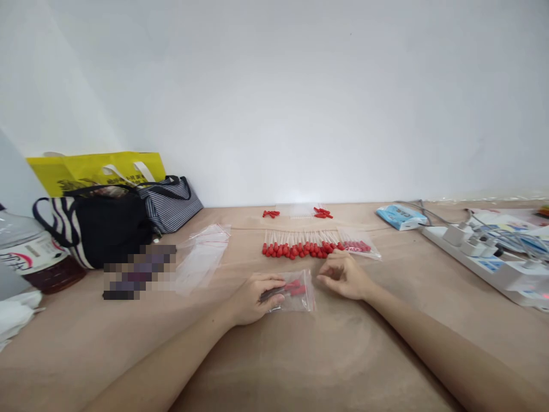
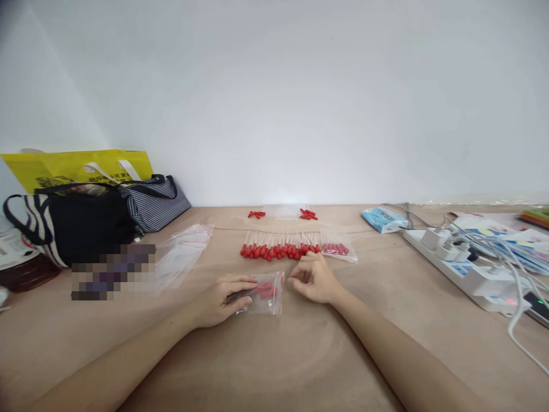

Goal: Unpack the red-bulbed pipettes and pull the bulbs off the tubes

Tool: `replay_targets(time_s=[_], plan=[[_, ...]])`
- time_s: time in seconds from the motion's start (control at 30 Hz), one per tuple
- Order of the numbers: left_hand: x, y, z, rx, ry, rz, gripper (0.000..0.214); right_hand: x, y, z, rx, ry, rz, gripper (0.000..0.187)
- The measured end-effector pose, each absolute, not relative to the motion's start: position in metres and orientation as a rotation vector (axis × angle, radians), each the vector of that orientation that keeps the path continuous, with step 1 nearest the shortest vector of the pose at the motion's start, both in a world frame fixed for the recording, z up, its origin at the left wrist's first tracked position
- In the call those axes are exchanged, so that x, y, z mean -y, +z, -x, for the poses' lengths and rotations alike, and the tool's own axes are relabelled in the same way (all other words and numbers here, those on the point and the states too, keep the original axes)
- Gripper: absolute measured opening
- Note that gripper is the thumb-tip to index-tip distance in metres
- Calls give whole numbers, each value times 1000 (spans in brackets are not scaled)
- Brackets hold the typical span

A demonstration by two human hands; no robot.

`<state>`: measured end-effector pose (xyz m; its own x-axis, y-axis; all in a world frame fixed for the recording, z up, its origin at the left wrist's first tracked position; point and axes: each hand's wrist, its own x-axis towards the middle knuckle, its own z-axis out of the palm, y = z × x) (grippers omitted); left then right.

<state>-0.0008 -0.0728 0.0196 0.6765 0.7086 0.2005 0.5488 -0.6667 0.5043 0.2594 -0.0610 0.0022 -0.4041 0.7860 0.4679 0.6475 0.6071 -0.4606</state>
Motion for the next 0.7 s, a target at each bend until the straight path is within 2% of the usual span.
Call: replay_targets(time_s=[0.13,0.33,0.57,0.7], plan=[[71,20,1,-1005,446,-2472,36,70,3,-242,2252,436,1093,15],[73,23,-1,-936,339,-2503,46,78,0,-221,2254,471,1163,21],[73,21,2,-986,209,-2490,52,80,1,-213,2203,499,1191,15],[74,25,2,-979,141,-2496,54,80,1,-217,2140,714,1187,18]])
